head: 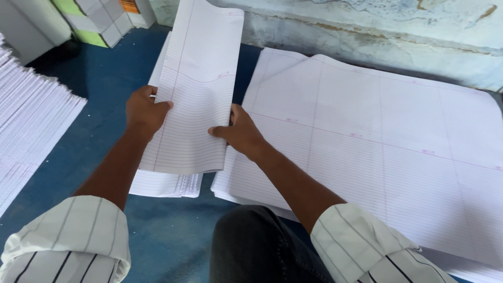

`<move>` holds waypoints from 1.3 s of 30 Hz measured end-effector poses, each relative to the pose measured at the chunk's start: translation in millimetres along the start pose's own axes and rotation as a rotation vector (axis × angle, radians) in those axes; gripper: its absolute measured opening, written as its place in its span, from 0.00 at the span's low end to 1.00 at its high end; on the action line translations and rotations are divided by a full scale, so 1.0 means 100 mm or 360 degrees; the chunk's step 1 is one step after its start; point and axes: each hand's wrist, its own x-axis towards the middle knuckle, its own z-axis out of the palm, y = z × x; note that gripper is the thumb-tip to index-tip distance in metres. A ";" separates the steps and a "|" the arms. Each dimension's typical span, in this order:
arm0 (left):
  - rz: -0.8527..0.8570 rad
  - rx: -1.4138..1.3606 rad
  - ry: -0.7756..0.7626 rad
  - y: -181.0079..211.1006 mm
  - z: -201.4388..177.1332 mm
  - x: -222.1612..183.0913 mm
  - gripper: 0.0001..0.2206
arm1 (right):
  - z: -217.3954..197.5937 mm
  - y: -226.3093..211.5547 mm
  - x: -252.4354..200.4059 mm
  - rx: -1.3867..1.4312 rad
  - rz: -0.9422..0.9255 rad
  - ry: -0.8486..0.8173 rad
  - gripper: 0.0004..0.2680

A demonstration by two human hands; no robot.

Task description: The person folds large lined paper sheets in half and presses the crease with a wooden block. They repeat this process for multiple sheets, stacking the folded sheets to the left.

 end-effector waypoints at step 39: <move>-0.0200 0.0448 -0.0007 -1.31 -0.16 0.24 0.17 | 1.22 0.35 0.37 -0.0577 0.0035 -0.0299 0.38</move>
